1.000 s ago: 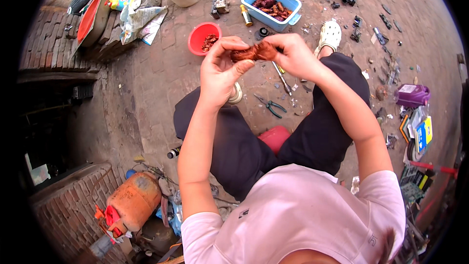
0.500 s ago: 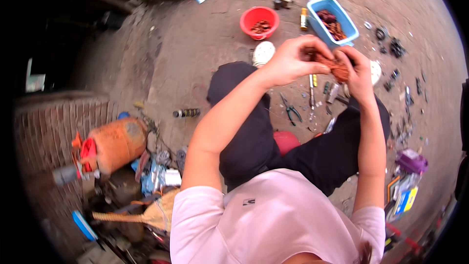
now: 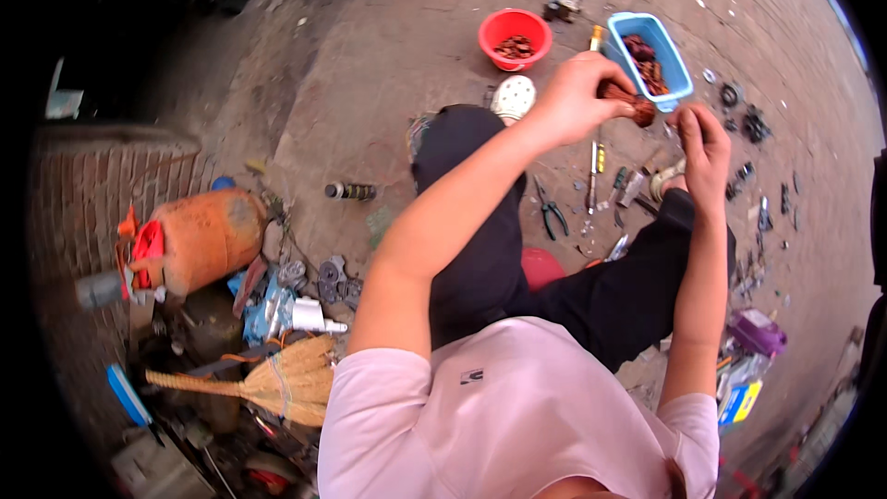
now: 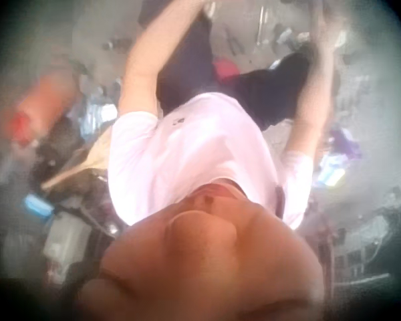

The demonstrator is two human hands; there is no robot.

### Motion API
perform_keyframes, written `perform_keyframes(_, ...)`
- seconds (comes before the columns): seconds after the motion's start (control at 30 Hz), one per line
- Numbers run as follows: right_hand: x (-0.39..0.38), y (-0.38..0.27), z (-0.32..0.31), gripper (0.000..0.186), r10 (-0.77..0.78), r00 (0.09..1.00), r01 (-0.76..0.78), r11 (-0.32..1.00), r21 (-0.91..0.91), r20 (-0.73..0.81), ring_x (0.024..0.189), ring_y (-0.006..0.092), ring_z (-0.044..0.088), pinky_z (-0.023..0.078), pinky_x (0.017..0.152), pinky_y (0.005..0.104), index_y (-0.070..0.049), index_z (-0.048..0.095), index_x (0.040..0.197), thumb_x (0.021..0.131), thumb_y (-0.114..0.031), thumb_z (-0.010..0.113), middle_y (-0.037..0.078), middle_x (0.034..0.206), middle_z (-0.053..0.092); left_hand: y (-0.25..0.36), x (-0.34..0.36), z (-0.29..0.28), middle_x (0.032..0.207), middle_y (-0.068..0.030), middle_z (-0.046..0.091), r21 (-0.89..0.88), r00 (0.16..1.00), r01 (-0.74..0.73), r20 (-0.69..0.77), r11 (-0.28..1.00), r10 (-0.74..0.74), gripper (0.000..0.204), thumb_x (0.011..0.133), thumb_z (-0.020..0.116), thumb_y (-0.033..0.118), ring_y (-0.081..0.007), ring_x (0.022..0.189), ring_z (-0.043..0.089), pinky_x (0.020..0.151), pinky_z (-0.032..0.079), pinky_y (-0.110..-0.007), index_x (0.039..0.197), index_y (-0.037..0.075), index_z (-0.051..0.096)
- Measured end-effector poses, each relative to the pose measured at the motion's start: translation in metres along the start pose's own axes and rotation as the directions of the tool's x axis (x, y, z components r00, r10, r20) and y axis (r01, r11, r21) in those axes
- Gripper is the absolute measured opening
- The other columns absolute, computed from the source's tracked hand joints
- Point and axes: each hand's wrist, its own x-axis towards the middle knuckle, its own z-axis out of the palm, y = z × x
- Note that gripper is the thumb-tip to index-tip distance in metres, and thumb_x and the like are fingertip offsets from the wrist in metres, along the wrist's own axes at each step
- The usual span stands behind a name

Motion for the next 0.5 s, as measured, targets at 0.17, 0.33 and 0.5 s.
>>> perform_keyframes(0.17, 0.007, 0.013, 0.003, 0.021, -0.051, 0.997, 0.048, 0.998, 0.051, 0.056, 0.078, 0.0095, 0.057, 0.046, 0.073, 0.0252, 0.002, 0.065, 0.091, 0.098, -0.016, 0.057, 0.002, 0.082, 0.066, 0.011, -0.01, -0.01, 0.097, -0.011, 0.069, -0.61, 0.853, 0.499, 0.471, 0.616, -0.225, 0.026, 0.094, 0.066, 0.018, -0.0172, 0.083, 0.069, 0.079, 0.058, -0.029, 0.107, -0.005, 0.066)
perform_keyframes(0.33, 0.005, 0.006, 0.019, 0.021, -0.029, 0.98, 0.042, 0.997, -0.064, 0.194, 0.07, 0.0156, 0.06, 0.048, 0.067, 0.0302, 0.003, 0.066, 0.097, 0.095, -0.016, 0.06, 0.013, 0.079, 0.067, 0.012, -0.004, -0.009, 0.095, -0.009, 0.067, -0.729, 0.853, 0.521, 0.43, 0.444, -0.295, 0.034, 0.095, 0.063, 0.029, -0.0159, 0.079, 0.068, 0.071, 0.059, -0.026, 0.11, -0.002, 0.06)
perform_keyframes(0.5, -0.002, -0.003, 0.022, 0.02, -0.051, 0.956, 0.111, 0.974, -0.196, 0.291, 0.073, 0.0316, 0.064, 0.049, 0.067, 0.039, -0.002, 0.068, 0.09, 0.093, -0.02, 0.06, 0.016, 0.077, 0.065, 0.006, -0.001, -0.008, 0.098, -0.01, 0.066, -0.772, 0.848, 0.507, 0.367, 0.384, -0.382, 0.039, 0.099, 0.055, 0.033, -0.0151, 0.076, 0.066, 0.067, 0.058, -0.025, 0.116, -0.003, 0.057)
